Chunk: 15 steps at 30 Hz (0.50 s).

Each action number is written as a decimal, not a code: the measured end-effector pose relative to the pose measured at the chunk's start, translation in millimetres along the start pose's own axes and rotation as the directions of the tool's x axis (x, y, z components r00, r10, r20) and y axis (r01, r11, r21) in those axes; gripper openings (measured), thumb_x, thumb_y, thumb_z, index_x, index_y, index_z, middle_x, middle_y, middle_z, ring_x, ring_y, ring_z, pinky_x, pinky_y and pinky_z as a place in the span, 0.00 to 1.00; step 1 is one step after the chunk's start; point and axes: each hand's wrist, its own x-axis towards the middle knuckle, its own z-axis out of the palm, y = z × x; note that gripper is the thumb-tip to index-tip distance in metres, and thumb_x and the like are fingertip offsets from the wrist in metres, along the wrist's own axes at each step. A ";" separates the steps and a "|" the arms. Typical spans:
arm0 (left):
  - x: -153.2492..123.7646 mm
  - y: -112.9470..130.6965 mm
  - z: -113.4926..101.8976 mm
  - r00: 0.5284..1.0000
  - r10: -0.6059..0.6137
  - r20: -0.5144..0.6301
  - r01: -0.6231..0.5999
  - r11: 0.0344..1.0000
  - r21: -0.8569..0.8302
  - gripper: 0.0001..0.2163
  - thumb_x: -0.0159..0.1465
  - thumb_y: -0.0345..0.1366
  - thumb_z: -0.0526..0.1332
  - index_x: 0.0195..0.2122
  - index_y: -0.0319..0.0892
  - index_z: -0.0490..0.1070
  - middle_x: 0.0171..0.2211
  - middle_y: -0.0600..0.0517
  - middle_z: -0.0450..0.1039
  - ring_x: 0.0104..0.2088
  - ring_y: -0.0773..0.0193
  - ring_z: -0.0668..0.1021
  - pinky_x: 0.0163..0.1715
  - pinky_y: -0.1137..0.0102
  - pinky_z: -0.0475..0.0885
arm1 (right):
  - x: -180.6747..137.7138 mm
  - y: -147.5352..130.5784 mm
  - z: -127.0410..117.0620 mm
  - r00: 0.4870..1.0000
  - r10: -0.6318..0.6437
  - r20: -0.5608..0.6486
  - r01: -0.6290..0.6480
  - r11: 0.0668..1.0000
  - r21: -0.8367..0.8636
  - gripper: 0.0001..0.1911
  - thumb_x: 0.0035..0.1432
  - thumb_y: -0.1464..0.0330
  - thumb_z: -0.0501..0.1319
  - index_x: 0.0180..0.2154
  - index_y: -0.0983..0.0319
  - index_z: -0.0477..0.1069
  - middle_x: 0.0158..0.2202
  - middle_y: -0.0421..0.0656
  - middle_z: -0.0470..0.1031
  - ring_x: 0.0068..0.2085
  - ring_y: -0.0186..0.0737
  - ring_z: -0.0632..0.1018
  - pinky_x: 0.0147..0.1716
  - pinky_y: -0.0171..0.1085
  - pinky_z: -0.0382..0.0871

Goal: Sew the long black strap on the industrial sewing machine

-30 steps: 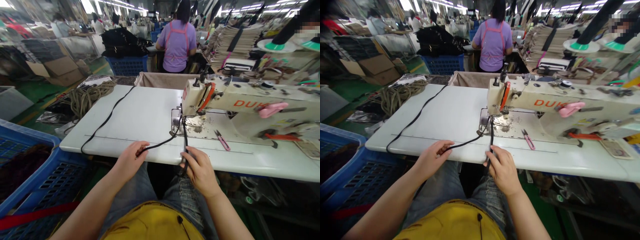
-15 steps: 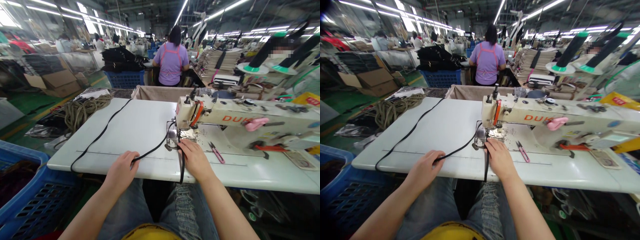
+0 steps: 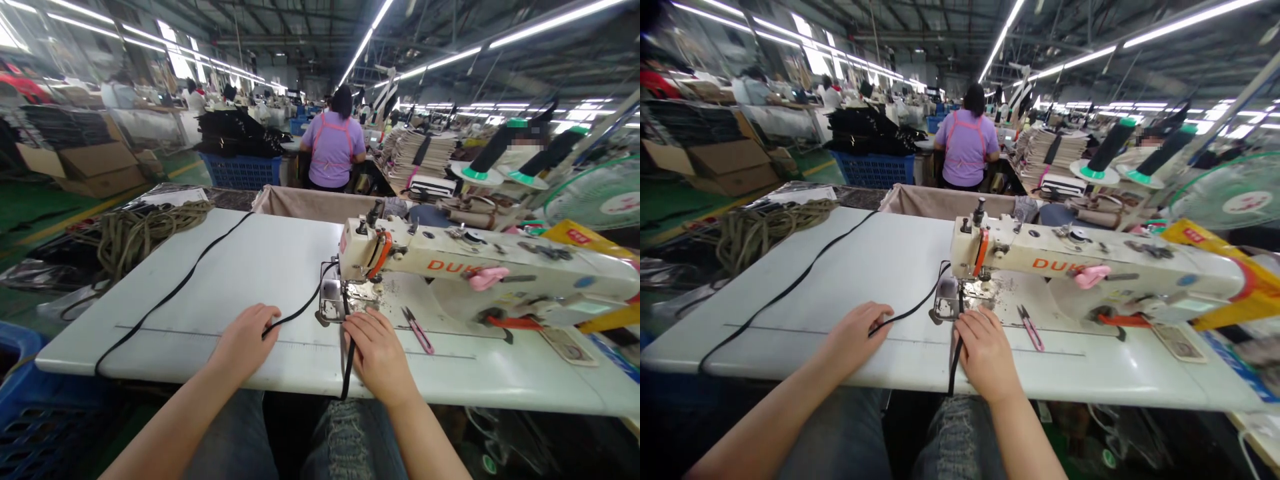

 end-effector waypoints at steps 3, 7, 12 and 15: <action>19.6 6.0 5.6 0.999 0.026 0.047 -0.028 0.999 0.031 0.10 0.69 0.30 0.59 0.49 0.43 0.75 0.42 0.47 0.76 0.45 0.52 0.78 0.50 0.59 0.71 | 0.8 0.9 0.3 1.000 -0.006 0.006 0.006 1.000 0.001 0.12 0.72 0.74 0.58 0.52 0.62 0.79 0.52 0.47 0.84 0.55 0.47 0.81 0.64 0.56 0.72; 49.4 13.8 14.0 0.994 0.045 0.100 -0.052 0.996 0.077 0.10 0.70 0.30 0.60 0.50 0.42 0.75 0.46 0.44 0.77 0.49 0.50 0.79 0.53 0.59 0.71 | 0.7 2.4 1.3 0.999 -0.007 0.033 0.007 1.000 -0.024 0.13 0.74 0.73 0.58 0.54 0.61 0.78 0.55 0.48 0.83 0.56 0.48 0.81 0.64 0.57 0.73; 85.6 29.7 21.2 0.990 0.025 0.140 -0.046 0.987 0.152 0.11 0.71 0.31 0.60 0.53 0.40 0.74 0.50 0.41 0.76 0.53 0.48 0.78 0.56 0.58 0.71 | 0.9 5.1 4.1 0.999 -0.001 0.053 0.004 0.999 -0.051 0.15 0.75 0.71 0.56 0.56 0.62 0.76 0.56 0.49 0.82 0.57 0.51 0.81 0.64 0.58 0.72; 107.7 41.0 22.8 0.988 0.010 0.154 -0.039 0.981 0.192 0.12 0.71 0.31 0.61 0.54 0.38 0.73 0.52 0.39 0.75 0.55 0.46 0.78 0.56 0.57 0.72 | 1.9 6.6 4.6 0.998 -0.020 0.056 0.023 0.998 -0.058 0.15 0.75 0.70 0.55 0.58 0.61 0.75 0.56 0.49 0.82 0.58 0.50 0.81 0.64 0.57 0.72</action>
